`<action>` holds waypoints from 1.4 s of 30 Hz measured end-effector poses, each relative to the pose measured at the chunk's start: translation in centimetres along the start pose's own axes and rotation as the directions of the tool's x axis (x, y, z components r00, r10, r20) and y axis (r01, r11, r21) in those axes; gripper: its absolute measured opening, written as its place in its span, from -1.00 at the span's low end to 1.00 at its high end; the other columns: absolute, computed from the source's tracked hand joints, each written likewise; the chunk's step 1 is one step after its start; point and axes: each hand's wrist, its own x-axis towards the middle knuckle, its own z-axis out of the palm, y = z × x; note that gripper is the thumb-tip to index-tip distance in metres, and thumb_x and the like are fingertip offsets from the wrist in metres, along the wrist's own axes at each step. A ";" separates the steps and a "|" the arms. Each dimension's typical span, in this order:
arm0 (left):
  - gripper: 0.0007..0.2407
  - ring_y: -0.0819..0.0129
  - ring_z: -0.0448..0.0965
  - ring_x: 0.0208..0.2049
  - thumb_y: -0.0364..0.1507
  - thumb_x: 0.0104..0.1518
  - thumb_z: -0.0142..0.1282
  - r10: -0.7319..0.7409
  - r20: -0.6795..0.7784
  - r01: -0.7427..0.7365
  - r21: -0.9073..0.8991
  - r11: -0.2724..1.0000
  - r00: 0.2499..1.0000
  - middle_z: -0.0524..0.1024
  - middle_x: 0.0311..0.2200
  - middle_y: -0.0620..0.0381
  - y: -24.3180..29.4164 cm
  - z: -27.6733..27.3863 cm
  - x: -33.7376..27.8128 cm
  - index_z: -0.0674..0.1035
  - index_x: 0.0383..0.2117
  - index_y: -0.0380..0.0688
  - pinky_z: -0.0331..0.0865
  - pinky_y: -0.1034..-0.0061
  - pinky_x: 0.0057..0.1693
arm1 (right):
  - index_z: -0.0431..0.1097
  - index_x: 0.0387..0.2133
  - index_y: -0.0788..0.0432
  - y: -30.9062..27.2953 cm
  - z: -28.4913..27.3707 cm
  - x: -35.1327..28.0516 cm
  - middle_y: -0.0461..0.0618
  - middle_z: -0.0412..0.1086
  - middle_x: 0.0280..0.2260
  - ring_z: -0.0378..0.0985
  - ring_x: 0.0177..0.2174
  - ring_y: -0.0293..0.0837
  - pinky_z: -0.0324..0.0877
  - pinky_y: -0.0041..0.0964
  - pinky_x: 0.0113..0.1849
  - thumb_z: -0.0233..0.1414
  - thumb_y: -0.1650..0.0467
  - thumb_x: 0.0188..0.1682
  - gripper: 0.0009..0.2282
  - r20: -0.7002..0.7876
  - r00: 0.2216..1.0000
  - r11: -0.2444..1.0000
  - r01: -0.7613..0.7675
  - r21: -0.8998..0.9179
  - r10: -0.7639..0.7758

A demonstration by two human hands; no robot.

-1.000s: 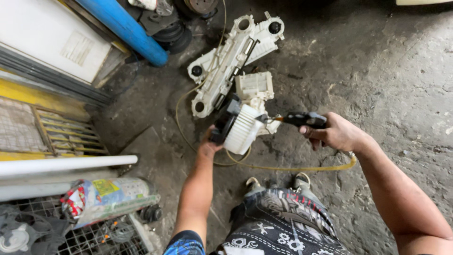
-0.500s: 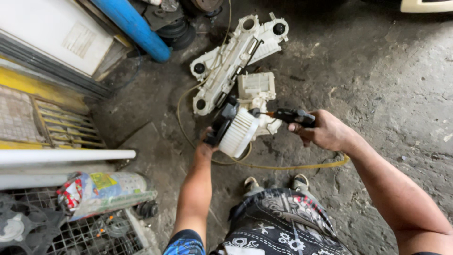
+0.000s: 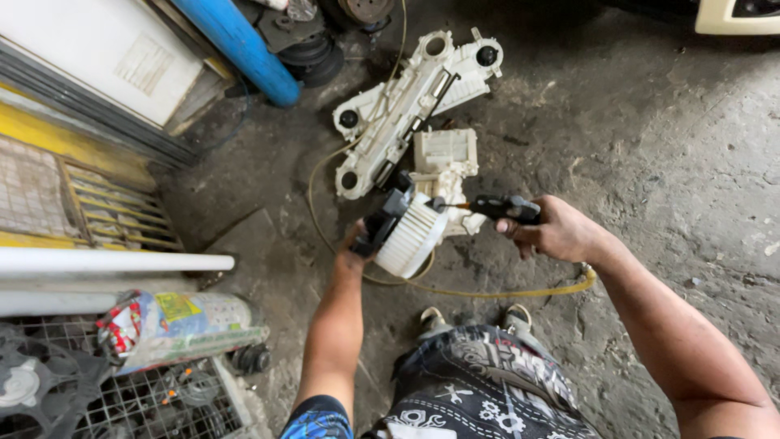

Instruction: The person uses a handheld air nozzle to blow dust and debris off several white plastic automotive parts on the floor. The person handles each part individually, turning them over to clean different sides, then sets them aside.

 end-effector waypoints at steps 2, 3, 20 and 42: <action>-0.68 0.27 0.61 -0.12 -0.37 0.11 0.13 0.008 0.019 -0.010 0.070 0.998 1.000 0.65 -0.16 0.07 0.8 0.9 -0.2 0.61 -0.05 -0.27 0.45 0.37 0.06 | 0.52 -0.64 0.19 0.1 0.0 -0.3 -0.06 0.53 -0.70 0.55 -0.64 -0.17 0.41 -0.16 -0.50 0.11 0.06 -0.10 -0.58 0.009 1.000 0.999 0.018 0.042 -0.019; -0.68 0.27 0.61 -0.13 -0.38 0.11 0.13 0.010 0.032 -0.014 0.109 0.994 0.999 0.65 -0.16 0.07 1.3 1.5 -0.3 0.61 -0.05 -0.28 0.45 0.38 0.06 | 0.51 -0.62 0.18 0.1 0.1 -0.4 -0.06 0.53 -0.70 0.55 -0.64 -0.17 0.40 -0.16 -0.50 0.11 0.06 -0.11 -0.58 0.013 0.999 0.998 0.029 0.062 -0.029; -0.69 0.07 0.67 -0.10 -0.32 0.09 0.25 0.344 0.365 -0.310 0.928 -0.204 0.865 0.66 -0.16 -0.13 7.8 17.6 -6.4 0.64 -0.10 -0.25 0.50 0.32 0.02 | 0.53 -0.55 0.21 1.4 0.9 -3.1 0.02 0.54 -0.62 0.53 -0.65 -0.14 0.49 -0.09 -0.49 0.06 0.02 -0.04 -0.53 -0.064 0.984 0.985 -0.170 -0.041 0.168; -0.81 -0.28 0.57 -0.15 -0.38 0.14 0.16 0.781 -0.075 0.172 0.984 -0.042 0.620 0.59 -0.25 -0.30 -0.7 13.9 -3.1 0.56 -0.26 -0.28 0.42 0.01 -0.03 | 0.58 -0.15 0.02 1.2 12.5 1.3 0.14 0.52 -0.58 0.54 -0.57 0.01 0.43 -0.04 -0.39 0.06 0.06 0.01 -0.63 -0.067 0.981 0.971 -0.189 -0.146 0.181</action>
